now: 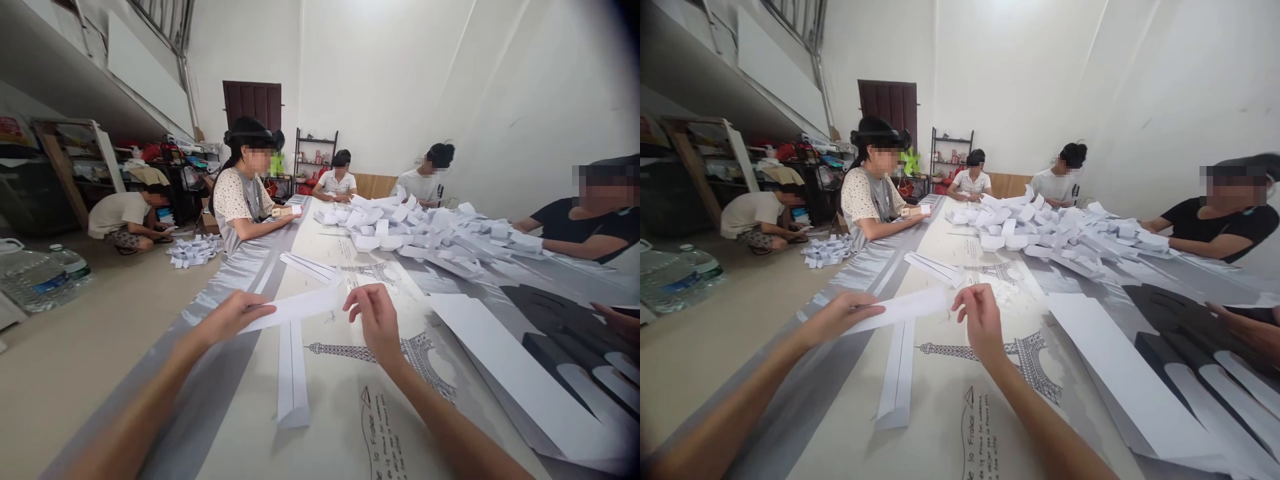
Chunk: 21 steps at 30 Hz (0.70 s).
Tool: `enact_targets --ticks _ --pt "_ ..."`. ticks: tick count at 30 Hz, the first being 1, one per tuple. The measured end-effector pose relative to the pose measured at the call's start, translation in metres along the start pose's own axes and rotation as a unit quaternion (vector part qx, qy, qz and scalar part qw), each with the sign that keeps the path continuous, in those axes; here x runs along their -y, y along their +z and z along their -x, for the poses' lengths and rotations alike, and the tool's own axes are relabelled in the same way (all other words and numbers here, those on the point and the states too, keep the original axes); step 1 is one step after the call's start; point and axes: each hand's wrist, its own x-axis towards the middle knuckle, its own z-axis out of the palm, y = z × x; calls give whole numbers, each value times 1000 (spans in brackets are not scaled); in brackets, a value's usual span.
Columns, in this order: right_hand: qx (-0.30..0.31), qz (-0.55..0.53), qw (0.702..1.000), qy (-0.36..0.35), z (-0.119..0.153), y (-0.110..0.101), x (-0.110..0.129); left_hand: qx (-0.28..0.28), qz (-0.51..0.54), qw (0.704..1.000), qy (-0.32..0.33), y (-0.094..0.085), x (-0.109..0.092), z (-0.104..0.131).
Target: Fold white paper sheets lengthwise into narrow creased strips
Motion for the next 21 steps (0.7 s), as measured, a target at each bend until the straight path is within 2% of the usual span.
enact_targets --ticks 3,7,10,13,15,21 --pt "3 -24 998 55 -3 -4 -4 42 62 997 -22 9 -6 -1" --pt "106 -23 985 136 -1 -7 -4 63 85 994 -33 18 -20 -3" --pt "209 -101 947 221 0 -12 -1 105 120 986 -57 17 -18 -3" --pt "270 -203 892 299 -1 -18 -3 157 165 970 -85 17 -13 -1" --pt "264 -244 875 324 -2 -21 -8 178 188 961 -94 18 -13 0" --pt "176 -246 905 299 -8 -30 -16 232 242 938 -81 15 -20 2"
